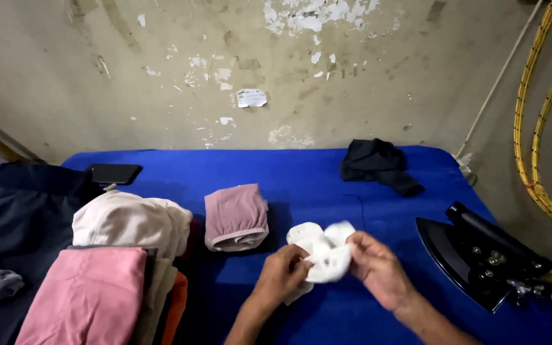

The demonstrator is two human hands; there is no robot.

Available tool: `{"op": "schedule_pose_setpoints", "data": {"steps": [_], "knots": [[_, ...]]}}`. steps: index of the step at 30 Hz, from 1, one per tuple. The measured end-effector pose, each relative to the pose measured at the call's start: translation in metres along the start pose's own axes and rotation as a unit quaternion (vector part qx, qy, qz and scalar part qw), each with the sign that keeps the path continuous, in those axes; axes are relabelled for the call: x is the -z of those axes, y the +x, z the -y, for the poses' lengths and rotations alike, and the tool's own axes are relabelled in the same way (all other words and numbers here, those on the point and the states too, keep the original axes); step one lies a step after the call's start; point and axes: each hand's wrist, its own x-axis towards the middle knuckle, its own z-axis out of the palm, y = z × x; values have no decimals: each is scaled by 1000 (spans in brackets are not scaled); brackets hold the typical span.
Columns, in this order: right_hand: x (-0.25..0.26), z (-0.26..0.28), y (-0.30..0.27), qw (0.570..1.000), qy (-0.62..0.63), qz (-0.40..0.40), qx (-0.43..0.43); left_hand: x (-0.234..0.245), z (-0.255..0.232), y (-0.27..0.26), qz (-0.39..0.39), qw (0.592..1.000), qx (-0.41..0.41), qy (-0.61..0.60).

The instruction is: The person folds several pieces of clothing on a blue ironing board, including white and pink underwear and white socks. They use a steam iron briefly on the pink underwear before folding it. The person then folds a black garment and places it aside.

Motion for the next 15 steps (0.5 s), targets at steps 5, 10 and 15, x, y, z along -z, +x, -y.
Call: {"op": "schedule_pose_setpoints", "data": {"steps": [5,10,15], "knots": [[-43,28,-24,968,-230,96,16,12,-21,-13,-29,988,-37,-149],[-41,28,-11,705,-702,41,97,9,-49,-30,46,839,39,-541],[-39,21,-3,708,-654,83,253,6,-66,-32,60,847,0,-529]]}}
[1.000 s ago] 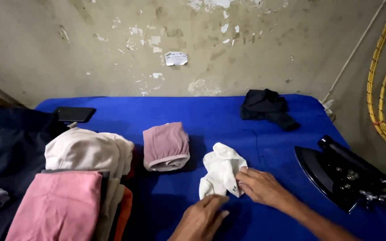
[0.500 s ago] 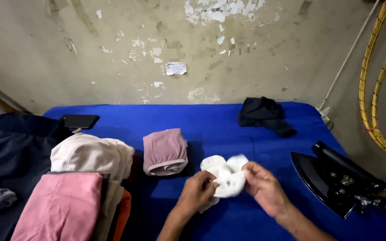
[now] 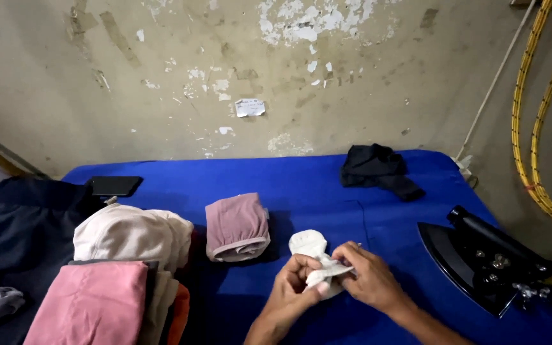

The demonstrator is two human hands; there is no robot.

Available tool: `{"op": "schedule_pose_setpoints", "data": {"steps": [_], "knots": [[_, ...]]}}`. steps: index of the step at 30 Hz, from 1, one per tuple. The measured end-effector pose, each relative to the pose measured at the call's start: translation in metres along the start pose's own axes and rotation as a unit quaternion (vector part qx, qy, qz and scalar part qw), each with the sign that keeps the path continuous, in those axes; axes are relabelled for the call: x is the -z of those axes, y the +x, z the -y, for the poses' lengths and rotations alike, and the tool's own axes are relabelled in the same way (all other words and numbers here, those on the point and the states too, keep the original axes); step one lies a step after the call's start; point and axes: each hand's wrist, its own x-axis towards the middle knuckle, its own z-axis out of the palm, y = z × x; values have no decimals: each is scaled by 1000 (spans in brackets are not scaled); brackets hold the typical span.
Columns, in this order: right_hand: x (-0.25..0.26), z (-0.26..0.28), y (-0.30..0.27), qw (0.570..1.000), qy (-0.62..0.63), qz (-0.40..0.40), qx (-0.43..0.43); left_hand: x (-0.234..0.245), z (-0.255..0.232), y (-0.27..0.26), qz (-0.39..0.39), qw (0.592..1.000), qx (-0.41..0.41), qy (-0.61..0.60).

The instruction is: The person folds several pieces of clothing on a blue ironing board, including white and pink underwear and white socks. They use a steam iron briefly on the pink underwear before folding it. The person then folds a black garment and places it aside.

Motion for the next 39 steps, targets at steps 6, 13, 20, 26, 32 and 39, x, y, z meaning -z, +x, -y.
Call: {"op": "schedule_pose_setpoints", "data": {"steps": [6,13,20,26,32,39], "knots": [[-24,-27,-13,960,246,16,-134,32,14,8,-55,836,36,545],[-12,6,-25,771,594,30,-227,23,10,13,-47,849,-61,522],[-11,-15,-12,976,-51,76,-196,5,-7,-1,-12,928,-32,370],[-5,-36,-5,980,113,52,-155,-14,3,-6,8,994,41,105],[-14,-16,-13,931,305,15,-200,6,9,7,-25,816,49,576],[3,34,-16,834,495,134,-203,37,17,15,-61,830,-71,550]]}}
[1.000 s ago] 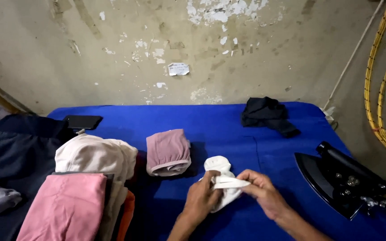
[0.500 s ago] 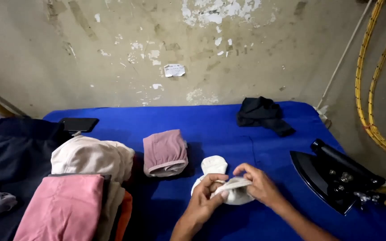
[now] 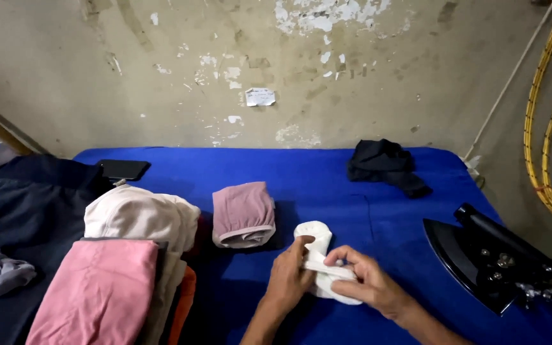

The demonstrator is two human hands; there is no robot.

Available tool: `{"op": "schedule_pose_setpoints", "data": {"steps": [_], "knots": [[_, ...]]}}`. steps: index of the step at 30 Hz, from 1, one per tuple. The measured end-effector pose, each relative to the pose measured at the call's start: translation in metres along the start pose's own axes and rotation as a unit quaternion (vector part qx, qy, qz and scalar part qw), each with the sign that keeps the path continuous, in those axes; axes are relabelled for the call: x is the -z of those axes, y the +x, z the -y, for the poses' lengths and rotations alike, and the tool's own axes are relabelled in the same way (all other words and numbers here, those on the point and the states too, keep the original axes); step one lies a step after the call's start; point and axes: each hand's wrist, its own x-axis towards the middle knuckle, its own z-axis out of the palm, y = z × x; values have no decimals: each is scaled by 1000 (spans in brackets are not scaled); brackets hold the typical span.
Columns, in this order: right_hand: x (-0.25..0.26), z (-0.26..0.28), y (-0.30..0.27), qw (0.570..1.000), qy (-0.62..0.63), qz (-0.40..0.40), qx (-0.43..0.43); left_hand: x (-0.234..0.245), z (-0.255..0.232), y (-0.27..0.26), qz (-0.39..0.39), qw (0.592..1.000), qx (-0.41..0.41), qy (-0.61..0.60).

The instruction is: The person folds several pieces of clothing on a blue ironing board, including white and pink underwear and white socks. They use a steam iron briefly on the pink underwear before folding it. The person then folds a black garment and places it aside.

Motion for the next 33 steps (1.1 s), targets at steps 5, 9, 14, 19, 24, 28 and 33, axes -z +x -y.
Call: {"op": "schedule_pose_setpoints", "data": {"steps": [5,9,14,19,24,28,33], "knots": [[26,-13,24,864,-472,-167,-45,5,-34,-4,6,994,-4,-109],[55,-23,29,898,-412,-147,49,11,-60,-7,44,949,66,-307],[57,-39,34,856,-458,-183,153,-2,-59,-16,122,905,38,-407],[39,-29,29,955,-236,-164,72,-4,-36,-3,92,991,97,-28],[19,-24,14,985,9,-147,87,-14,-8,1,-1,999,-35,0],[11,-21,2,988,142,-41,52,-8,-2,2,-18,996,-64,-52],[20,-23,11,994,101,-41,12,20,-53,-6,51,862,208,-459]]}}
